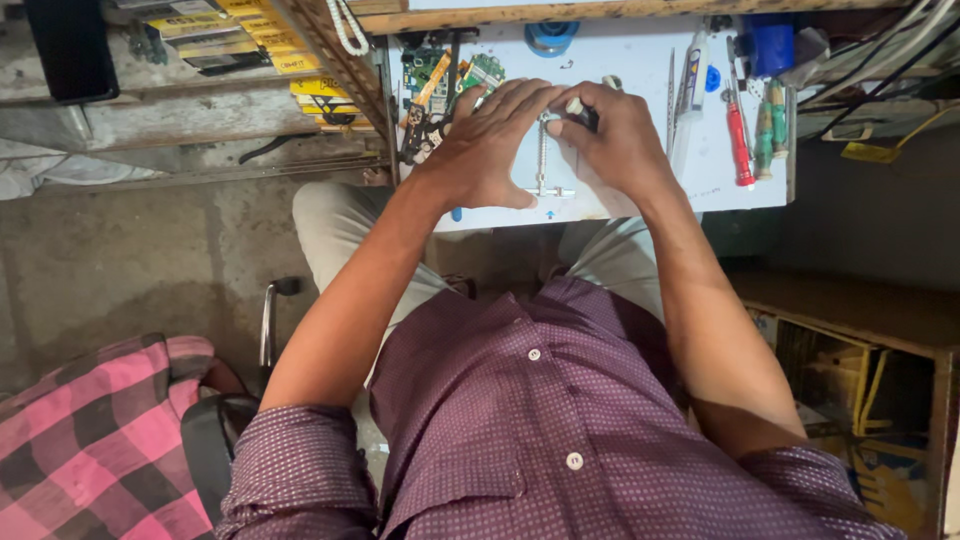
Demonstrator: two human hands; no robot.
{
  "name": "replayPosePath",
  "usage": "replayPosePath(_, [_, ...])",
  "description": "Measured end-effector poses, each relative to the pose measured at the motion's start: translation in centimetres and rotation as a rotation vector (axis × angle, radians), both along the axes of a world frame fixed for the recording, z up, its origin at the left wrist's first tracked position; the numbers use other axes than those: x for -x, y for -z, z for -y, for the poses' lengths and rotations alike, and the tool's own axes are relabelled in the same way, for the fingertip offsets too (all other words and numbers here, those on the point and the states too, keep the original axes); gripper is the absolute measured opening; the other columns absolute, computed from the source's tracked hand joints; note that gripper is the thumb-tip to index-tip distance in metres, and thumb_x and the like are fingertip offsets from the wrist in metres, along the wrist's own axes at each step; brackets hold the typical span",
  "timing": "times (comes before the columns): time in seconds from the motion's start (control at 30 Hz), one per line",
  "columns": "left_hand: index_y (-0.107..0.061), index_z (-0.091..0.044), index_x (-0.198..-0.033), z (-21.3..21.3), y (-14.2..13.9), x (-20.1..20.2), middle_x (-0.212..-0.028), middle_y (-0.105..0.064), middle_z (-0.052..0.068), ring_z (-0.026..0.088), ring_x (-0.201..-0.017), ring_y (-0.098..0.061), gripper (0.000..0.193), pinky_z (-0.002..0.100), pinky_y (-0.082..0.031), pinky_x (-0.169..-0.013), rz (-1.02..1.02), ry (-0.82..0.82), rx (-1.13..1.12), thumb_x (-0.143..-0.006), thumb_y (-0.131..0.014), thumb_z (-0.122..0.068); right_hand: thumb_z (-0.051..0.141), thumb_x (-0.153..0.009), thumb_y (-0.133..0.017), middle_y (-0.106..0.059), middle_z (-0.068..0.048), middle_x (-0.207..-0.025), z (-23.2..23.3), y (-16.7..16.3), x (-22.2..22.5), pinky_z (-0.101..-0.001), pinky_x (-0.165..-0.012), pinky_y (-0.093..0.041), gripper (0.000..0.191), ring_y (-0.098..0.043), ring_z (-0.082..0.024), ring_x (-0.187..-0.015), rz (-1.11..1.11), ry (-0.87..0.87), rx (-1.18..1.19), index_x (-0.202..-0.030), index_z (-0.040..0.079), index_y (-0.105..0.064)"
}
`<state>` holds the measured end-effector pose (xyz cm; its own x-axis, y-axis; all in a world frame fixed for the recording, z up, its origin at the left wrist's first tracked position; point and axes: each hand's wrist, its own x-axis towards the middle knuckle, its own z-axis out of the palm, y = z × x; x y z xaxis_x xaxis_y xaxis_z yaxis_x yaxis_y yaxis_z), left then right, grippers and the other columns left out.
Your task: The person cleans a small green circuit board with a cotton swab, then secures it in a bench vise. They use a toothbrush to scrub the board while it is clamped, then remove it from the vise and continue cleaning with a swab.
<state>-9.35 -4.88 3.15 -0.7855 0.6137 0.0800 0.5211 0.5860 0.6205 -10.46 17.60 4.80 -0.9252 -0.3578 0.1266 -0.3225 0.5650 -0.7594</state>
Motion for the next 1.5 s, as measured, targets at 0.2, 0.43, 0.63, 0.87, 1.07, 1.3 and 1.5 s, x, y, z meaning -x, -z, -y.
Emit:
replayPosePath(0.2, [-0.023,-0.008,-0.160,0.2,-0.1,0.1,-0.161,-0.035,0.019,0.035,-0.151,-0.030,0.130,0.056,-0.015,-0.121,0.013,-0.007,0.011,-0.055,-0.092,-0.044,0.027,-0.085,-0.090,-0.070,-0.010,-0.093,0.0,-1.0,0.0,-0.0351,-0.076,-0.052,0.049,-0.066,-0.021,-0.083,0.082,-0.077,-0.009,-0.123,0.005,-0.068])
replayPosePath(0.43, [-0.022,-0.008,-0.160,0.1,0.3,0.1,-0.161,-0.034,0.021,0.036,-0.151,-0.029,0.131,0.057,-0.016,-0.121,0.004,-0.012,0.027,-0.055,-0.091,-0.044,0.027,-0.077,-0.093,-0.067,-0.013,-0.105,0.1,-1.4,-0.7,-0.0418,-0.082,-0.052,0.061,-0.066,-0.030,-0.094,0.024,-0.114,-0.111,-0.127,0.004,-0.068])
replayPosePath(0.63, [-0.022,-0.008,-0.160,0.2,0.4,0.0,-0.160,-0.035,0.021,0.037,-0.151,-0.029,0.130,0.057,-0.016,-0.120,-0.008,-0.011,0.008,-0.056,-0.091,-0.045,0.027,-0.084,-0.091,-0.069,-0.016,-0.102,0.7,-0.8,-0.7,-0.0437,-0.080,-0.052,0.052,-0.069,-0.034,-0.093,-0.042,-0.078,-0.126,-0.123,0.002,-0.068])
replayPosePath(0.87, [-0.024,-0.008,-0.159,0.2,0.4,0.0,-0.159,-0.036,0.023,0.038,-0.151,-0.030,0.123,0.056,-0.016,-0.120,0.008,-0.017,-0.014,-0.064,-0.088,-0.052,0.025,-0.085,-0.090,-0.069,-0.017,-0.101,0.6,-0.6,-0.8,-0.0447,-0.082,-0.052,0.049,-0.069,-0.035,-0.094,-0.095,-0.087,-0.115,-0.123,0.001,-0.070])
replayPosePath(1.07, [-0.028,-0.008,-0.161,0.1,0.5,0.1,-0.160,-0.040,0.023,0.036,-0.151,-0.033,0.105,0.055,-0.015,-0.121,0.002,-0.051,-0.032,-0.082,-0.081,-0.053,0.024,-0.082,-0.091,-0.069,-0.015,-0.098,0.7,-0.7,-0.5,-0.0411,-0.077,-0.054,0.048,-0.070,-0.029,-0.088,-0.028,-0.075,-0.064,-0.121,0.003,-0.071])
replayPosePath(1.3, [-0.031,-0.009,-0.159,0.0,0.5,0.2,-0.158,-0.042,0.023,0.036,-0.150,-0.034,0.104,0.054,-0.016,-0.121,0.023,-0.079,-0.049,-0.077,-0.081,-0.049,0.025,-0.080,-0.093,-0.069,-0.013,-0.094,0.7,-0.8,-0.1,-0.0401,-0.074,-0.052,0.049,-0.067,-0.028,-0.082,-0.025,-0.073,-0.079,-0.119,0.004,-0.072])
replayPosePath(1.5, [-0.033,-0.011,-0.160,0.0,0.5,0.1,-0.160,-0.043,0.021,0.035,-0.151,-0.035,0.096,0.055,-0.016,-0.122,0.008,-0.082,-0.056,-0.083,-0.079,-0.047,0.024,-0.081,-0.093,-0.070,-0.014,-0.099,0.5,-0.7,-0.2,-0.0399,-0.075,-0.053,0.050,-0.069,-0.027,-0.086,-0.023,-0.086,-0.068,-0.120,0.002,-0.070])
